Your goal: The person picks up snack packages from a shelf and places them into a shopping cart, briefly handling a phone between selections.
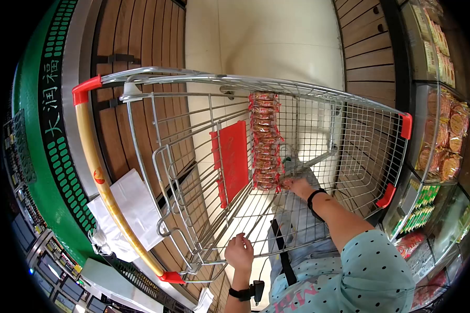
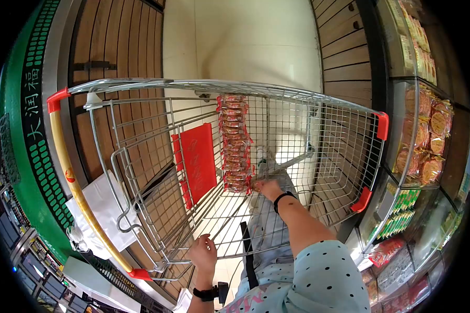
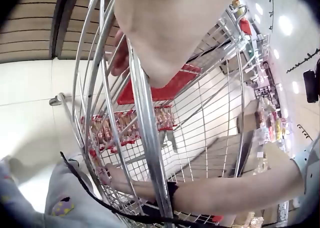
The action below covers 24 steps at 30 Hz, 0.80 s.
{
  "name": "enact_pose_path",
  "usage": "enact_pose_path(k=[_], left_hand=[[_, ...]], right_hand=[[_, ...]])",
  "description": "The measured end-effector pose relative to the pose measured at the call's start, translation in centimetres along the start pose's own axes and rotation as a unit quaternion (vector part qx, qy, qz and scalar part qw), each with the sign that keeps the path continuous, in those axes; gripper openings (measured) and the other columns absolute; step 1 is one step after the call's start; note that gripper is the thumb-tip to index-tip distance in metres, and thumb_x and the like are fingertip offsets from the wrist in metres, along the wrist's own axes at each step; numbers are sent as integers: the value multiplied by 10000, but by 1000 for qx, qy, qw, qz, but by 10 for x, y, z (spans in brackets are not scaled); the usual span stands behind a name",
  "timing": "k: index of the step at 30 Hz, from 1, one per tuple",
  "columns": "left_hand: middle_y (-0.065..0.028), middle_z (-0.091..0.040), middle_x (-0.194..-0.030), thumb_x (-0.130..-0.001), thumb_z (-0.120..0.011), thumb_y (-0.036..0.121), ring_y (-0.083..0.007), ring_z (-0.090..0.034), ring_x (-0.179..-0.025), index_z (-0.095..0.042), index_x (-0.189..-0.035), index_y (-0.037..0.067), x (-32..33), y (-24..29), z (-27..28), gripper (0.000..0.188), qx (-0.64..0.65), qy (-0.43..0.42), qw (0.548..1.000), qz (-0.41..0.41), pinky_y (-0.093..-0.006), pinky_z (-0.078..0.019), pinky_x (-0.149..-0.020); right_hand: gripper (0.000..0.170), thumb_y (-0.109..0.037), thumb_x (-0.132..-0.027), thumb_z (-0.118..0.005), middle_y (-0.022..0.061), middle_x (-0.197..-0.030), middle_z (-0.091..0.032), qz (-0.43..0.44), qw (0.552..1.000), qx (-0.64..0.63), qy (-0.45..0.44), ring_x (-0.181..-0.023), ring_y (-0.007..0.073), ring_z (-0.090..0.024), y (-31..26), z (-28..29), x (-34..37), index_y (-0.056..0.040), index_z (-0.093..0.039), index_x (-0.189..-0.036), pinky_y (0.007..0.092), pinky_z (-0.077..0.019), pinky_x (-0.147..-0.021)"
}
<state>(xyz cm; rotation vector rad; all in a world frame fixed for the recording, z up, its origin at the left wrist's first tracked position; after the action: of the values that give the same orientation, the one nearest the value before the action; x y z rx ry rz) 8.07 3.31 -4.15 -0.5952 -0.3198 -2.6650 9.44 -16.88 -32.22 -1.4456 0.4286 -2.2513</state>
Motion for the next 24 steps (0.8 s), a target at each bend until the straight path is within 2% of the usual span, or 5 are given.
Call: enact_pose_path(k=[10, 13, 16, 20, 24], left_hand=[[-67, -526, -563, -665, -527, 89, -218, -516, -488, -568, -722, 90, 4, 2, 5, 70, 9, 28, 999, -32, -320, -408, -427], [-75, -526, -565, -666, -528, 108, -226, -518, -504, -566, -726, 87, 6, 4, 8, 74, 0, 20, 999, -46, -336, -412, -437], [-70, -536, -577, -669, -531, 129, -223, -528, -513, -569, -737, 95, 10, 1, 6, 85, 20, 46, 995, -83, -336, -420, -449], [-69, -556, -609, -684, -518, 159, -226, -541, -534, -571, -777, 127, 15, -1, 2, 111, -13, 19, 994, -108, -323, -429, -468], [-86, -572, -669, -746, -480, 179, -228, -563, -612, -555, -864, 105, 15, -4, -1, 158, 53, -95, 983, -150, -337, -440, -523]], right_hand=[[235, -141, -790, -391, 68, -786, -585, 5, 999, 52, 7, -786, 200, -557, -5, 16, 12, -108, -513, -988, 303, -452, -607], [336, -85, -769, -434, 19, -1035, -526, -44, 987, 137, -70, -853, 218, -546, 1, 15, 10, -139, -443, -1100, 322, -454, -664], [251, -214, -760, -439, 153, -758, -564, 15, 997, 1, 75, -708, 302, -552, -2, 53, 47, -89, -521, -961, 363, -435, -597], [314, -255, -779, -432, 144, -813, -578, -62, 987, -137, 60, -787, 262, -547, 2, 60, 54, -56, -483, -1016, 353, -429, -647], [285, -263, -801, -402, 104, -784, -564, 49, 873, -479, 77, -687, 193, -527, -23, 68, 65, -35, -504, -936, 306, -418, -602]])
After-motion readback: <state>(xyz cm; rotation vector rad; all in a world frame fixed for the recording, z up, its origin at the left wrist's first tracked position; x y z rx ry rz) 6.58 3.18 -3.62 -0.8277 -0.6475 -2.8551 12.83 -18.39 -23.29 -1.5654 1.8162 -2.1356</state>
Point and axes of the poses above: each hand's wrist, its own x-axis away from the middle knuckle, its own z-axis out of the back of the hand, y = z × x, the point moved 4 cm from there along -x, towards the middle knuckle
